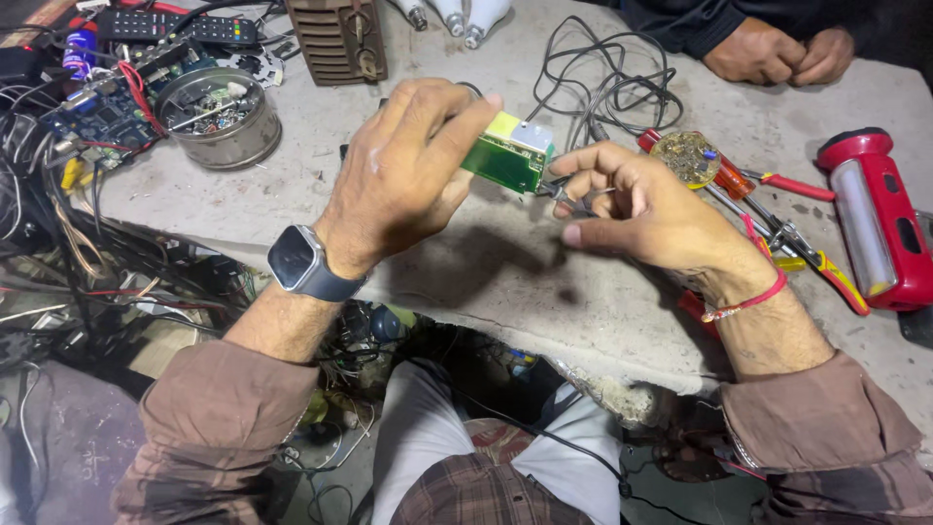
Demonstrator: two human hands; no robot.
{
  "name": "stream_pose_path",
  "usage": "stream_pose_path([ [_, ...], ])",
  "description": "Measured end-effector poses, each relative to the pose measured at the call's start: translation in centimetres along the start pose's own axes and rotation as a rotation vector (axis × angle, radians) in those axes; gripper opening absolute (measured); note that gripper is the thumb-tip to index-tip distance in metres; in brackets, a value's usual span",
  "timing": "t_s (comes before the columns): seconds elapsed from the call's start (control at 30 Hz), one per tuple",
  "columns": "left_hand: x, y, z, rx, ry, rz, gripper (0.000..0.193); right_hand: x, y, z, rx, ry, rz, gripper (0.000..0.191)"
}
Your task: The person disassembles a small electronic device, removes a circuit board, and uses a soldering iron to work on the board. They then reassemble the device by inserting batteries and closing the casing, securing it with a screwdriver.
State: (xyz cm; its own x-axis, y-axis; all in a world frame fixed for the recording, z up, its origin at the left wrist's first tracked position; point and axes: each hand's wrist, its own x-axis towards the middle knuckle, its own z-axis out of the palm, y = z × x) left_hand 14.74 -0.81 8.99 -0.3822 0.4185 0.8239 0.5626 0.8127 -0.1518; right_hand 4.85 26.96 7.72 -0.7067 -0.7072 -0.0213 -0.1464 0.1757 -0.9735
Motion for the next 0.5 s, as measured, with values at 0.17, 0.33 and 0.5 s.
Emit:
stream_pose_path([
  [0.17,-1.1,-0.5,0.8,0.146,0.045,0.049,0.035,0.5,0.0,0.7,-0.033,-0.068,-0.050,0.029],
  [0.33,-2.1,-0.7,2.0,0.268,0.036,0.091,0.028,1.4,2.1,0.5,0.167,-0.029,-0.013,0.047],
  [0.5,-3.1,-1.0,5.0,0.265,0.066,0.212,0.028,2.6,3.0,-0.3,0.622,-0.215,0.041,0.064],
])
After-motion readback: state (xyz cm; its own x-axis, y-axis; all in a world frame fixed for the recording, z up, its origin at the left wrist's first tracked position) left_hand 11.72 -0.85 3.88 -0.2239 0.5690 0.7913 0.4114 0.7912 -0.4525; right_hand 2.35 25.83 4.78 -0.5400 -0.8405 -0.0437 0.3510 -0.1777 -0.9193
